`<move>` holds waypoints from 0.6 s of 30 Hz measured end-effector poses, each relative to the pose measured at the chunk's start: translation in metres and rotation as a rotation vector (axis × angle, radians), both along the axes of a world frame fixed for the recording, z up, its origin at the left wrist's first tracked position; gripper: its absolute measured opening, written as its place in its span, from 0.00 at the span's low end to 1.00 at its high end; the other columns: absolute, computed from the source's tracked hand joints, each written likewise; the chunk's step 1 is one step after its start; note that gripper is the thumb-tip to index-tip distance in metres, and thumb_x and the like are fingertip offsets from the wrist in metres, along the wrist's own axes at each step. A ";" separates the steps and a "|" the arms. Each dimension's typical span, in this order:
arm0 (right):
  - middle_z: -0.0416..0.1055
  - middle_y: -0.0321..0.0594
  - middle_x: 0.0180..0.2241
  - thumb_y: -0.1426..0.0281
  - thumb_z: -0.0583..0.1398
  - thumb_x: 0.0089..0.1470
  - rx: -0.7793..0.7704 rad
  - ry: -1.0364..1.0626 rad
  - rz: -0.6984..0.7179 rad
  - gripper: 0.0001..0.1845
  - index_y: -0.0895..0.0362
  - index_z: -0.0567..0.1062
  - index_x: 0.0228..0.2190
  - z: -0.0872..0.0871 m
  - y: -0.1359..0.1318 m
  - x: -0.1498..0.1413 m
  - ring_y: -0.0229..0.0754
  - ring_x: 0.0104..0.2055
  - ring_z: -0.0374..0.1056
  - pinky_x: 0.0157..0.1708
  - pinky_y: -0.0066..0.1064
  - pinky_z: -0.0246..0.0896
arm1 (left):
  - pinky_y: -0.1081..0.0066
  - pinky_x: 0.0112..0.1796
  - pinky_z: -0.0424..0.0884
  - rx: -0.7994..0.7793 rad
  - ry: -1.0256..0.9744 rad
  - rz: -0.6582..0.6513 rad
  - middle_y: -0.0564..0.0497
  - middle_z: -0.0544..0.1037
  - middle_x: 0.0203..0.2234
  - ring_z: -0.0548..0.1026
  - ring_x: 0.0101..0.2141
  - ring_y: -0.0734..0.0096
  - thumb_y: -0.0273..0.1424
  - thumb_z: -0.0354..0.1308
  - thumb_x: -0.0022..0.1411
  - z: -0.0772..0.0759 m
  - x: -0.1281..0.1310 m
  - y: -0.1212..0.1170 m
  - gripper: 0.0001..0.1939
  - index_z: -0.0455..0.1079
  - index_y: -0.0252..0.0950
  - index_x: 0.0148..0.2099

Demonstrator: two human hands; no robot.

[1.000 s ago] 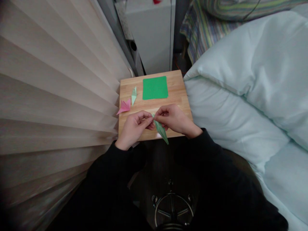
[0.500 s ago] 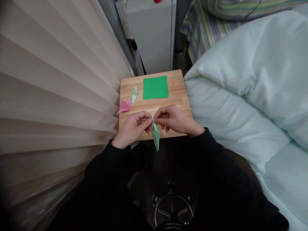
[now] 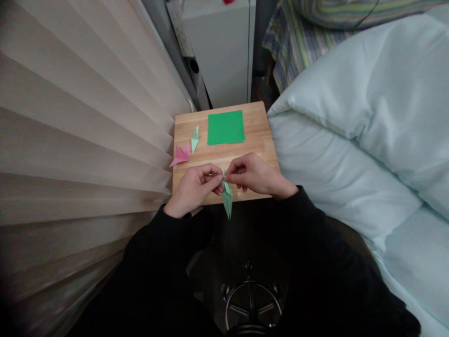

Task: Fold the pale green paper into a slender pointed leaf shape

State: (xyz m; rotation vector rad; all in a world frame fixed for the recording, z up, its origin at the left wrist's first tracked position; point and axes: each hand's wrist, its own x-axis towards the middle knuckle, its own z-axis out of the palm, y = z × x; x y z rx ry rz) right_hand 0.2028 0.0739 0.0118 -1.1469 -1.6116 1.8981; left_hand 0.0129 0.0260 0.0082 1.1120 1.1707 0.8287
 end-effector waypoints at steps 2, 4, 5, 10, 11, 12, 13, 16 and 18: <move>0.68 0.31 0.15 0.62 0.74 0.44 0.012 0.000 -0.010 0.15 0.56 0.77 0.22 -0.002 0.000 0.000 0.32 0.18 0.62 0.15 0.23 0.60 | 0.77 0.28 0.78 -0.003 -0.007 0.002 0.55 0.77 0.21 0.79 0.22 0.77 0.27 0.63 0.62 0.000 0.000 0.000 0.05 0.70 0.33 0.34; 0.68 0.31 0.16 0.62 0.74 0.44 0.024 0.000 -0.018 0.14 0.56 0.76 0.22 -0.004 -0.001 -0.001 0.32 0.18 0.62 0.15 0.23 0.60 | 0.76 0.28 0.79 -0.005 -0.016 0.008 0.55 0.77 0.21 0.79 0.22 0.76 0.28 0.64 0.62 -0.001 0.001 -0.001 0.06 0.70 0.33 0.35; 0.68 0.31 0.16 0.63 0.73 0.45 0.030 0.000 -0.022 0.14 0.56 0.76 0.22 -0.006 -0.001 -0.001 0.32 0.17 0.62 0.15 0.23 0.60 | 0.76 0.28 0.79 -0.007 -0.019 0.012 0.55 0.77 0.21 0.79 0.22 0.76 0.28 0.64 0.62 -0.001 0.001 -0.001 0.06 0.70 0.33 0.35; 0.67 0.30 0.15 0.65 0.71 0.47 0.065 -0.011 -0.063 0.11 0.55 0.76 0.22 -0.011 -0.003 -0.002 0.32 0.17 0.62 0.15 0.23 0.59 | 0.73 0.30 0.81 -0.010 -0.022 0.045 0.54 0.78 0.22 0.80 0.23 0.74 0.28 0.64 0.62 -0.001 0.003 -0.002 0.05 0.71 0.33 0.36; 0.67 0.30 0.16 0.66 0.71 0.47 0.070 -0.012 -0.067 0.10 0.56 0.76 0.23 -0.011 -0.004 -0.002 0.32 0.18 0.62 0.15 0.23 0.59 | 0.73 0.31 0.81 -0.009 -0.021 0.053 0.54 0.78 0.22 0.80 0.23 0.74 0.29 0.64 0.62 -0.001 0.004 -0.002 0.05 0.71 0.33 0.35; 0.68 0.31 0.16 0.67 0.70 0.47 0.075 -0.012 -0.069 0.09 0.56 0.76 0.23 -0.011 -0.004 -0.003 0.32 0.18 0.63 0.16 0.23 0.60 | 0.73 0.31 0.81 -0.009 -0.021 0.060 0.53 0.78 0.22 0.80 0.23 0.73 0.29 0.65 0.61 -0.001 0.005 -0.002 0.06 0.71 0.33 0.35; 0.68 0.31 0.16 0.68 0.70 0.46 0.079 -0.012 -0.071 0.08 0.56 0.76 0.23 -0.010 -0.004 -0.003 0.32 0.18 0.63 0.16 0.23 0.60 | 0.73 0.30 0.81 -0.010 -0.019 0.070 0.53 0.78 0.22 0.80 0.23 0.73 0.30 0.66 0.61 -0.001 0.006 -0.002 0.08 0.71 0.33 0.35; 0.68 0.31 0.16 0.70 0.68 0.46 0.089 -0.012 -0.077 0.06 0.57 0.76 0.24 -0.009 -0.005 -0.003 0.32 0.18 0.64 0.16 0.22 0.60 | 0.73 0.29 0.81 -0.017 -0.016 0.103 0.54 0.78 0.22 0.80 0.22 0.73 0.33 0.69 0.59 -0.001 0.008 -0.002 0.12 0.70 0.33 0.34; 0.68 0.31 0.16 0.72 0.67 0.46 0.097 -0.016 -0.079 0.04 0.57 0.76 0.24 -0.008 -0.005 -0.004 0.32 0.18 0.64 0.16 0.22 0.60 | 0.72 0.29 0.81 -0.020 -0.010 0.114 0.54 0.78 0.21 0.79 0.22 0.73 0.35 0.69 0.59 -0.002 0.008 -0.002 0.12 0.71 0.33 0.35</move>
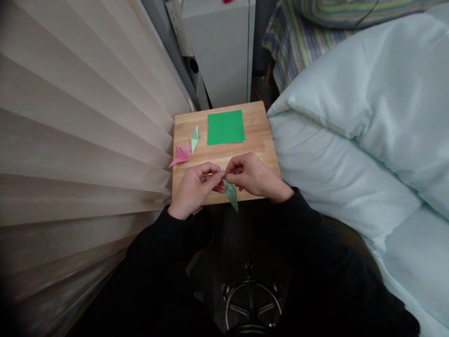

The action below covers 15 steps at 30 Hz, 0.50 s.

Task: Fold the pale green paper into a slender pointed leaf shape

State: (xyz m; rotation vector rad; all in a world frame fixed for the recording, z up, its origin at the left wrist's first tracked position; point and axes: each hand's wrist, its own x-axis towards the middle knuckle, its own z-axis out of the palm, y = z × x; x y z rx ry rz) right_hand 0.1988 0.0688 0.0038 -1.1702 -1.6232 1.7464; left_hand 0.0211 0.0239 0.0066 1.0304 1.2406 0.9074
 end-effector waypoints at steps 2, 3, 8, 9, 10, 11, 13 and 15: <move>0.68 0.31 0.16 0.73 0.66 0.46 0.008 -0.008 -0.003 0.03 0.57 0.76 0.24 0.000 -0.001 -0.001 0.32 0.18 0.64 0.16 0.22 0.61 | 0.72 0.29 0.81 0.003 0.012 0.007 0.54 0.78 0.21 0.80 0.22 0.73 0.35 0.69 0.60 -0.001 0.000 0.000 0.12 0.71 0.33 0.35; 0.68 0.31 0.16 0.73 0.66 0.46 0.012 -0.015 -0.004 0.03 0.57 0.76 0.24 0.000 -0.001 -0.001 0.32 0.18 0.64 0.16 0.22 0.61 | 0.72 0.29 0.81 0.010 0.018 0.012 0.54 0.78 0.21 0.80 0.22 0.72 0.35 0.69 0.60 -0.002 0.001 0.000 0.12 0.71 0.33 0.35; 0.69 0.33 0.16 0.72 0.65 0.46 0.040 -0.041 -0.006 0.03 0.58 0.76 0.23 0.001 -0.002 -0.003 0.33 0.19 0.65 0.16 0.23 0.61 | 0.74 0.29 0.81 0.058 0.032 0.025 0.55 0.77 0.22 0.80 0.24 0.73 0.32 0.67 0.60 -0.003 0.001 -0.001 0.10 0.70 0.33 0.35; 0.69 0.33 0.16 0.72 0.65 0.45 0.044 -0.044 -0.004 0.03 0.58 0.76 0.23 0.001 -0.002 -0.003 0.33 0.19 0.65 0.16 0.24 0.61 | 0.74 0.29 0.81 0.064 0.033 0.025 0.55 0.77 0.22 0.80 0.24 0.74 0.31 0.67 0.61 -0.004 0.001 -0.001 0.09 0.70 0.33 0.35; 0.69 0.33 0.16 0.72 0.65 0.45 0.047 -0.045 0.000 0.03 0.58 0.76 0.23 0.001 -0.002 -0.003 0.33 0.19 0.65 0.16 0.24 0.61 | 0.75 0.29 0.81 0.067 0.035 0.026 0.55 0.76 0.22 0.80 0.24 0.74 0.31 0.66 0.61 -0.004 0.002 -0.001 0.08 0.70 0.33 0.35; 0.69 0.33 0.16 0.72 0.65 0.45 0.051 -0.045 0.001 0.03 0.58 0.76 0.23 0.001 -0.002 -0.003 0.33 0.18 0.65 0.16 0.23 0.60 | 0.75 0.29 0.81 0.069 0.038 0.026 0.55 0.76 0.22 0.80 0.23 0.74 0.30 0.66 0.61 -0.004 0.002 -0.001 0.08 0.70 0.33 0.35; 0.70 0.33 0.16 0.72 0.64 0.45 0.057 -0.048 0.001 0.02 0.58 0.76 0.23 0.000 -0.001 -0.003 0.33 0.18 0.65 0.16 0.23 0.60 | 0.74 0.29 0.81 0.072 0.044 0.024 0.54 0.77 0.22 0.80 0.23 0.74 0.30 0.65 0.62 -0.005 0.002 -0.001 0.07 0.70 0.33 0.35; 0.70 0.33 0.17 0.72 0.64 0.45 0.064 -0.055 0.003 0.02 0.58 0.76 0.23 -0.002 -0.001 -0.003 0.33 0.18 0.65 0.16 0.23 0.60 | 0.75 0.29 0.81 0.077 0.044 0.025 0.54 0.77 0.22 0.79 0.23 0.74 0.30 0.65 0.62 -0.005 0.002 -0.001 0.07 0.71 0.33 0.35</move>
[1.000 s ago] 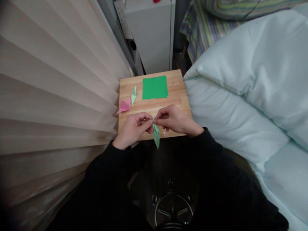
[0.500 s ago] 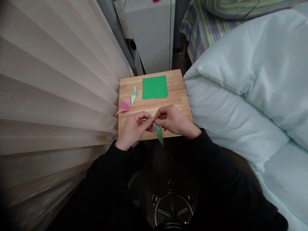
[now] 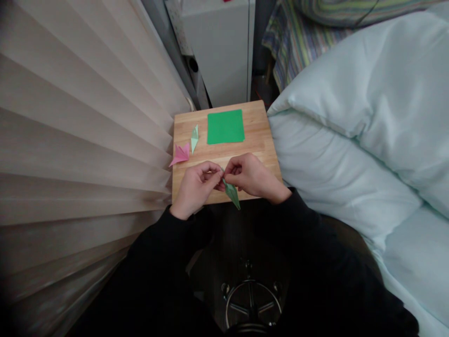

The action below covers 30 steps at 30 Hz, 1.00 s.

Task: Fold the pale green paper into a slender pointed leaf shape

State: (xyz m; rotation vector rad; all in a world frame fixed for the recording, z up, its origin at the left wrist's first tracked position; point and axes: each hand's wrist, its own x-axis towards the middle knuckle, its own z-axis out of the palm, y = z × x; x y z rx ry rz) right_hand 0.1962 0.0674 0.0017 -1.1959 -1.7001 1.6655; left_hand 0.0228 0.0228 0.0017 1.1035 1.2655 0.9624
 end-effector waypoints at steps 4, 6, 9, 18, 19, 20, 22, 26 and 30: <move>0.71 0.33 0.17 0.73 0.63 0.46 0.011 -0.002 0.014 0.02 0.58 0.76 0.24 -0.003 0.000 0.000 0.33 0.18 0.66 0.16 0.23 0.60 | 0.77 0.28 0.80 0.005 -0.004 0.012 0.54 0.76 0.21 0.78 0.22 0.76 0.27 0.62 0.62 0.000 0.001 -0.001 0.05 0.71 0.33 0.34; 0.71 0.33 0.17 0.73 0.63 0.46 0.017 -0.005 0.014 0.02 0.58 0.76 0.24 -0.004 0.000 0.000 0.33 0.18 0.66 0.16 0.23 0.60 | 0.77 0.27 0.79 0.002 -0.004 0.021 0.54 0.76 0.20 0.78 0.22 0.76 0.26 0.61 0.63 0.000 0.001 -0.001 0.04 0.71 0.33 0.34; 0.71 0.33 0.17 0.74 0.63 0.46 0.025 -0.031 0.007 0.02 0.58 0.76 0.24 -0.002 -0.001 -0.001 0.33 0.18 0.66 0.16 0.24 0.60 | 0.77 0.27 0.79 0.011 0.018 0.029 0.54 0.76 0.21 0.78 0.22 0.76 0.25 0.61 0.62 0.000 0.002 -0.001 0.04 0.71 0.33 0.33; 0.73 0.35 0.19 0.71 0.65 0.49 0.025 -0.051 -0.007 0.05 0.59 0.77 0.24 0.001 -0.002 -0.004 0.34 0.18 0.66 0.17 0.25 0.61 | 0.76 0.26 0.78 0.097 0.173 0.040 0.53 0.77 0.23 0.79 0.23 0.74 0.28 0.60 0.64 0.000 0.001 0.000 0.06 0.70 0.34 0.33; 0.74 0.36 0.19 0.70 0.66 0.49 0.009 -0.033 -0.007 0.05 0.59 0.78 0.25 0.001 -0.002 -0.003 0.34 0.18 0.67 0.17 0.25 0.62 | 0.77 0.26 0.78 0.101 0.179 0.041 0.53 0.77 0.24 0.80 0.23 0.74 0.28 0.60 0.64 0.001 0.000 0.001 0.06 0.71 0.34 0.33; 0.74 0.36 0.20 0.69 0.67 0.49 -0.007 -0.011 -0.003 0.06 0.59 0.79 0.25 0.001 -0.002 -0.003 0.34 0.19 0.67 0.17 0.25 0.63 | 0.77 0.26 0.78 0.102 0.181 0.039 0.53 0.77 0.24 0.80 0.23 0.74 0.28 0.60 0.64 0.001 0.000 0.001 0.05 0.71 0.34 0.33; 0.74 0.36 0.20 0.66 0.69 0.50 -0.025 0.022 0.009 0.09 0.59 0.80 0.26 0.000 0.000 -0.002 0.34 0.19 0.67 0.18 0.26 0.64 | 0.77 0.27 0.79 0.099 0.175 0.031 0.53 0.77 0.24 0.80 0.23 0.74 0.27 0.60 0.64 0.002 -0.003 0.002 0.05 0.71 0.34 0.33; 0.75 0.37 0.21 0.60 0.71 0.47 -0.030 0.040 0.010 0.14 0.59 0.83 0.27 -0.001 0.003 0.001 0.34 0.20 0.65 0.17 0.27 0.65 | 0.76 0.29 0.80 0.097 0.140 0.011 0.53 0.77 0.22 0.80 0.23 0.74 0.28 0.59 0.66 0.003 -0.006 0.003 0.06 0.71 0.34 0.34; 0.74 0.37 0.21 0.57 0.73 0.45 -0.041 0.046 0.002 0.17 0.60 0.84 0.27 -0.001 0.004 0.001 0.33 0.19 0.63 0.16 0.28 0.64 | 0.75 0.29 0.80 0.114 0.128 0.006 0.52 0.77 0.23 0.80 0.24 0.74 0.29 0.59 0.66 0.003 -0.008 0.003 0.06 0.72 0.34 0.35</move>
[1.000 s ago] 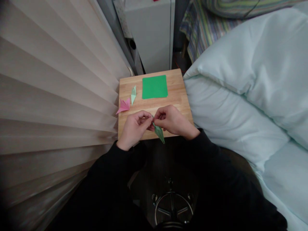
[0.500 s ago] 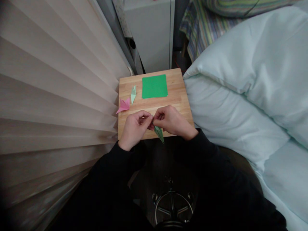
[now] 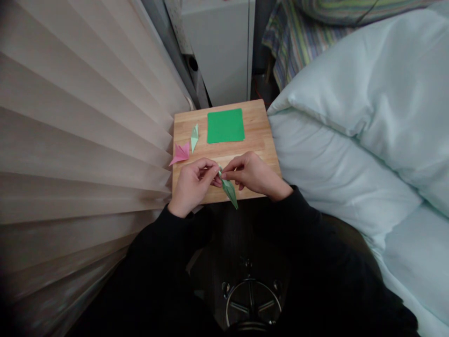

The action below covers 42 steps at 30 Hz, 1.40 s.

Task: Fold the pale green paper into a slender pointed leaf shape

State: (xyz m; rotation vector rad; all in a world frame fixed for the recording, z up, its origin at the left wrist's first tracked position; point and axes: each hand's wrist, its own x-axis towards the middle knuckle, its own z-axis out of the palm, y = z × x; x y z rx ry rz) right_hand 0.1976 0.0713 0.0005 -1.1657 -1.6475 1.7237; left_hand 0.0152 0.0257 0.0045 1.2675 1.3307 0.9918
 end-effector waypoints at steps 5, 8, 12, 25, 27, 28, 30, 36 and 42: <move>0.71 0.34 0.19 0.61 0.70 0.49 0.050 -0.021 -0.014 0.13 0.60 0.82 0.25 0.000 -0.002 -0.002 0.31 0.17 0.59 0.14 0.25 0.54 | 0.75 0.28 0.80 0.021 0.014 0.031 0.54 0.76 0.21 0.79 0.23 0.74 0.29 0.59 0.67 0.000 0.004 -0.002 0.06 0.71 0.35 0.35; 0.71 0.34 0.19 0.65 0.68 0.50 0.061 -0.032 -0.022 0.10 0.59 0.81 0.25 -0.003 -0.003 -0.003 0.31 0.17 0.59 0.15 0.24 0.51 | 0.76 0.27 0.78 0.040 0.044 0.055 0.54 0.76 0.21 0.78 0.22 0.74 0.29 0.59 0.66 0.001 0.007 -0.004 0.06 0.70 0.35 0.34; 0.69 0.33 0.18 0.67 0.67 0.51 0.081 -0.059 0.001 0.08 0.59 0.80 0.25 -0.007 -0.004 -0.003 0.31 0.17 0.59 0.15 0.25 0.51 | 0.77 0.24 0.75 0.073 0.096 0.083 0.54 0.75 0.19 0.76 0.20 0.75 0.31 0.57 0.69 -0.001 0.005 -0.004 0.10 0.69 0.35 0.33; 0.65 0.30 0.17 0.58 0.68 0.53 0.061 -0.034 0.024 0.15 0.58 0.78 0.27 0.000 -0.001 -0.001 0.32 0.19 0.57 0.20 0.29 0.51 | 0.78 0.22 0.70 -0.051 0.047 -0.054 0.55 0.72 0.21 0.71 0.20 0.77 0.32 0.64 0.62 0.003 -0.002 0.001 0.08 0.70 0.36 0.33; 0.64 0.29 0.17 0.59 0.67 0.54 0.079 -0.025 0.047 0.15 0.58 0.78 0.28 0.000 -0.002 -0.001 0.32 0.20 0.56 0.22 0.29 0.51 | 0.78 0.22 0.69 -0.008 0.083 0.021 0.53 0.74 0.26 0.72 0.24 0.77 0.31 0.67 0.59 0.002 -0.002 0.002 0.08 0.70 0.36 0.34; 0.64 0.29 0.18 0.59 0.67 0.55 0.091 -0.017 0.057 0.14 0.58 0.78 0.29 0.000 -0.002 -0.001 0.32 0.20 0.56 0.23 0.29 0.51 | 0.78 0.23 0.70 -0.001 0.075 0.060 0.53 0.74 0.29 0.73 0.25 0.77 0.31 0.68 0.57 0.002 -0.001 0.002 0.09 0.70 0.36 0.35; 0.64 0.29 0.19 0.60 0.66 0.57 0.121 0.000 0.074 0.14 0.58 0.78 0.30 0.000 -0.002 -0.001 0.33 0.21 0.56 0.24 0.29 0.52 | 0.78 0.23 0.71 -0.034 0.002 0.081 0.52 0.75 0.32 0.75 0.26 0.76 0.31 0.69 0.56 0.002 -0.002 0.003 0.13 0.70 0.36 0.41; 0.71 0.34 0.26 0.57 0.68 0.55 0.188 0.054 0.028 0.16 0.58 0.77 0.31 -0.003 -0.001 -0.005 0.36 0.28 0.62 0.30 0.31 0.57 | 0.78 0.23 0.70 -0.049 -0.124 0.009 0.54 0.75 0.24 0.71 0.22 0.79 0.35 0.70 0.56 0.003 -0.002 0.005 0.12 0.73 0.33 0.36; 0.74 0.37 0.28 0.61 0.68 0.54 0.196 0.028 -0.025 0.12 0.58 0.77 0.32 -0.005 -0.001 -0.004 0.38 0.30 0.66 0.30 0.31 0.59 | 0.75 0.27 0.75 -0.036 -0.157 0.038 0.55 0.75 0.22 0.74 0.22 0.78 0.33 0.67 0.59 0.000 -0.001 0.005 0.09 0.72 0.34 0.35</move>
